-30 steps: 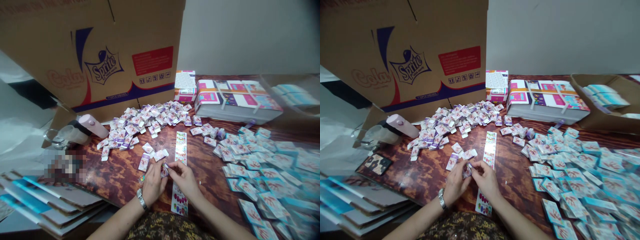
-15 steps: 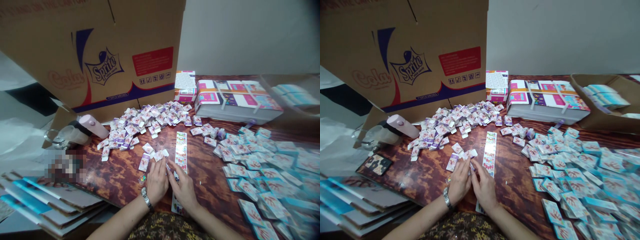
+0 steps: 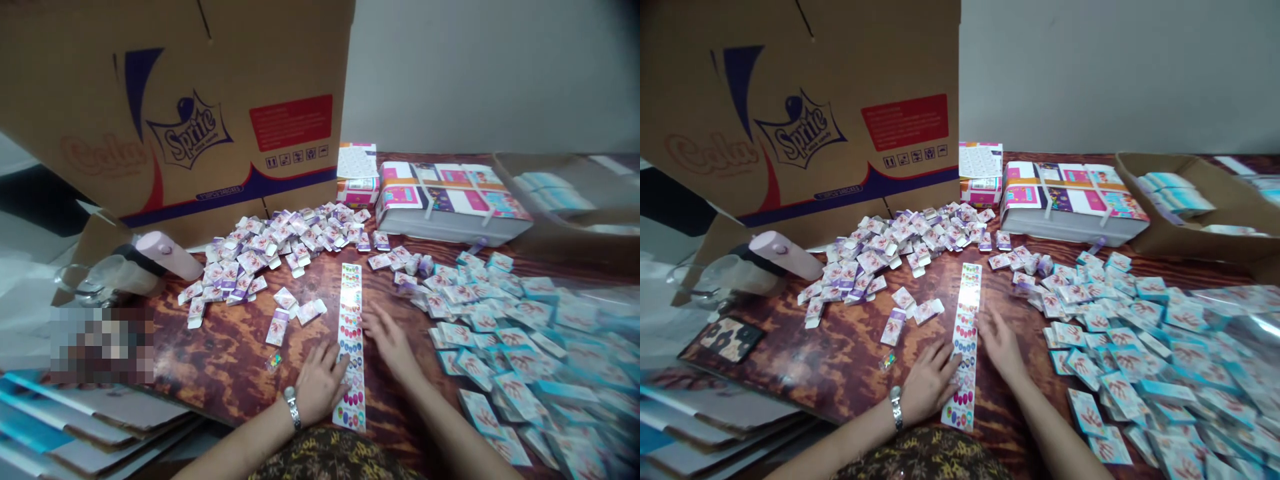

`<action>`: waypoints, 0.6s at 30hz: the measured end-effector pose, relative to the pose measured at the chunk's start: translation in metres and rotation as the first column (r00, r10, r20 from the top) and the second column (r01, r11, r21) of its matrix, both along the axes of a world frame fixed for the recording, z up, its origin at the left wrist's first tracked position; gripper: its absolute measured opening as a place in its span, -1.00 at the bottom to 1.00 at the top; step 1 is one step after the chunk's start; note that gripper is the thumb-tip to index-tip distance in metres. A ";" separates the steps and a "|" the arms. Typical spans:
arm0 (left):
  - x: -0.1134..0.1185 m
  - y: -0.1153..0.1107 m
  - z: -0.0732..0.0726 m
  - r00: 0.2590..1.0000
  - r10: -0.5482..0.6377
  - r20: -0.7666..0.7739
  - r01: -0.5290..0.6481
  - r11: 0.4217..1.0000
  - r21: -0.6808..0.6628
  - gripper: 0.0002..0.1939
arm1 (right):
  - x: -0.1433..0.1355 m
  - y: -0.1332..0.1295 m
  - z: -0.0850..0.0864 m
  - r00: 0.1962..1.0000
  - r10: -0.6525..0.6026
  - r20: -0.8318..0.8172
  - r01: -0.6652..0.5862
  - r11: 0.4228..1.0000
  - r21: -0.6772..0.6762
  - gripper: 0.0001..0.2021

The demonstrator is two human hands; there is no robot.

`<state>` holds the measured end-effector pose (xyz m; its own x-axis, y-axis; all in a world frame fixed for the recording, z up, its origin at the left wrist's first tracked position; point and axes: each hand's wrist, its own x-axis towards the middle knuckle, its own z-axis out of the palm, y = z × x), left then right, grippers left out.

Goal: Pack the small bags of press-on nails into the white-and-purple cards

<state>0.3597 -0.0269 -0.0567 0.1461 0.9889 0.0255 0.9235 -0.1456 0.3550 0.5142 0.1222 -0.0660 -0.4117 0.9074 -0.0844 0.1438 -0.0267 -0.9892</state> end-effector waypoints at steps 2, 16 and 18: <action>0.003 -0.002 -0.007 0.998 -0.037 -0.052 0.036 0.999 -0.010 -0.47 | -0.001 0.002 -0.004 0.915 0.223 0.336 -0.328 0.896 0.299 -0.44; -0.004 0.005 0.005 0.989 0.030 0.143 -0.037 0.998 0.049 -0.41 | 0.001 -0.006 0.005 0.811 0.224 0.541 -0.538 0.649 0.538 -0.79; -0.008 0.012 0.017 0.964 0.099 0.248 -0.128 0.986 0.105 -0.31 | -0.001 -0.009 0.026 0.855 0.296 0.426 -0.491 0.728 0.479 -0.82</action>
